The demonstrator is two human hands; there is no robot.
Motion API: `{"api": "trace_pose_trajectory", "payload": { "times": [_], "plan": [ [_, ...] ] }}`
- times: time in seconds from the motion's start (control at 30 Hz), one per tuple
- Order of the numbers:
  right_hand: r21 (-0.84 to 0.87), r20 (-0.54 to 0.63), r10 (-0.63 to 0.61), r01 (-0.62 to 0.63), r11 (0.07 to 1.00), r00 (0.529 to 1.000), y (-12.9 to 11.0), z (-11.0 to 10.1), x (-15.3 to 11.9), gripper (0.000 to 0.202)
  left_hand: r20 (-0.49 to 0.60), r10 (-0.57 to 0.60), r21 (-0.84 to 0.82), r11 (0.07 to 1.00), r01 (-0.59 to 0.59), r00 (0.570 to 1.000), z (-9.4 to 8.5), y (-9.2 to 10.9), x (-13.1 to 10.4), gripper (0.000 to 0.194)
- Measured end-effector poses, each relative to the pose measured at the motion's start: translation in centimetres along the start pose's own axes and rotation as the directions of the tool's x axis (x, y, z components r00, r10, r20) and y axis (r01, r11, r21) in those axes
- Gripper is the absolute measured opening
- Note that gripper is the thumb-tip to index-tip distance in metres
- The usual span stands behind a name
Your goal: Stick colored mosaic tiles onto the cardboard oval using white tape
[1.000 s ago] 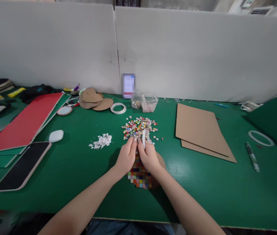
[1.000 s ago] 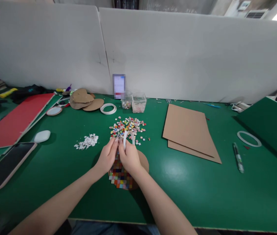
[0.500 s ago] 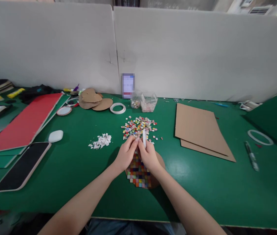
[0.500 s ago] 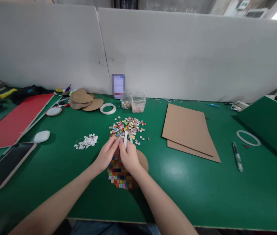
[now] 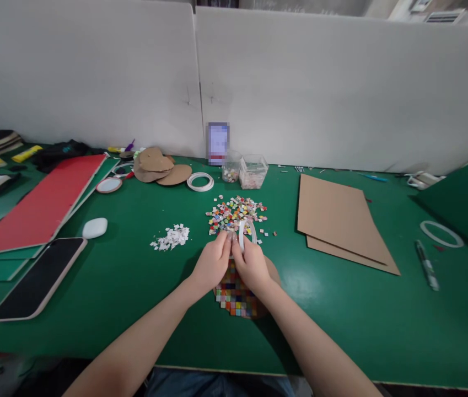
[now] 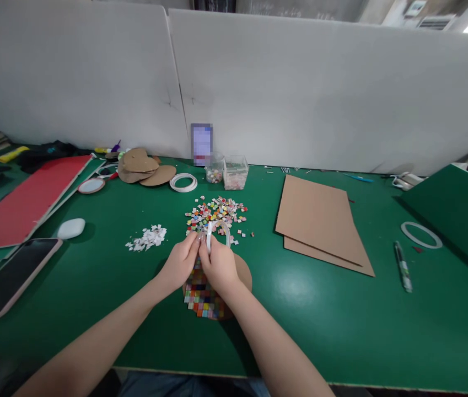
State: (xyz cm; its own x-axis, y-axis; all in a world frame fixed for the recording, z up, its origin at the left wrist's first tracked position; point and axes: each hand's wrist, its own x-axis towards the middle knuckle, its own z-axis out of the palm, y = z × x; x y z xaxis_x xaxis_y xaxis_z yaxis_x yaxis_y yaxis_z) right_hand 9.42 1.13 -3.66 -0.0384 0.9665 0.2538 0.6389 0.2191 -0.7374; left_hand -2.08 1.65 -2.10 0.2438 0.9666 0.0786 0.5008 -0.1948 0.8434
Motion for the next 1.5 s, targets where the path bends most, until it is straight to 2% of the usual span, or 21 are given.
{"api": "trace_pose_trajectory", "payload": {
  "times": [0.23,0.6,0.77,0.9,1.07,1.23,1.4,1.5],
  "plan": [
    [-0.017,0.037,-0.022,0.022,1.0,0.999,0.07,-0.22,0.01,0.023,0.026,-0.02,0.028,0.999,0.019,0.999,-0.26,-0.15,0.36,0.025],
    [0.12,0.011,0.049,-0.05,0.992,0.999,0.12,0.0,0.09,0.024,0.033,-0.043,-0.194,0.98,0.048,0.999,-0.21,-0.16,0.39,0.028],
    [0.143,0.018,0.058,-0.06,0.988,0.998,0.01,-0.19,0.11,0.022,0.054,-0.117,-0.328,0.936,0.128,0.992,-0.02,-0.17,0.38,0.029],
    [0.179,0.017,0.066,-0.068,0.981,0.998,0.1,-0.26,0.21,0.022,0.112,-0.192,-0.409,0.885,0.221,0.975,-0.24,0.16,0.44,0.034],
    [0.324,0.052,0.09,-0.102,0.941,0.995,0.07,-0.2,0.22,0.025,0.13,-0.1,-0.316,0.939,0.137,0.986,-0.53,0.31,0.55,0.026],
    [0.496,0.1,0.145,-0.176,0.85,0.984,-0.03,0.04,0.2,0.028,0.164,-0.09,-0.4,0.904,0.15,0.982,-0.59,0.11,0.58,0.026],
    [0.544,0.085,0.12,-0.147,0.826,0.989,-0.38,-0.08,0.22,0.03,0.134,-0.11,-0.417,0.895,0.157,0.985,-0.52,-0.11,0.47,0.023],
    [0.494,0.091,0.069,-0.105,0.863,0.993,-0.56,-0.33,0.24,0.03,0.084,-0.08,-0.367,0.924,0.106,0.993,-0.4,-0.44,0.41,0.02]
  ]
}}
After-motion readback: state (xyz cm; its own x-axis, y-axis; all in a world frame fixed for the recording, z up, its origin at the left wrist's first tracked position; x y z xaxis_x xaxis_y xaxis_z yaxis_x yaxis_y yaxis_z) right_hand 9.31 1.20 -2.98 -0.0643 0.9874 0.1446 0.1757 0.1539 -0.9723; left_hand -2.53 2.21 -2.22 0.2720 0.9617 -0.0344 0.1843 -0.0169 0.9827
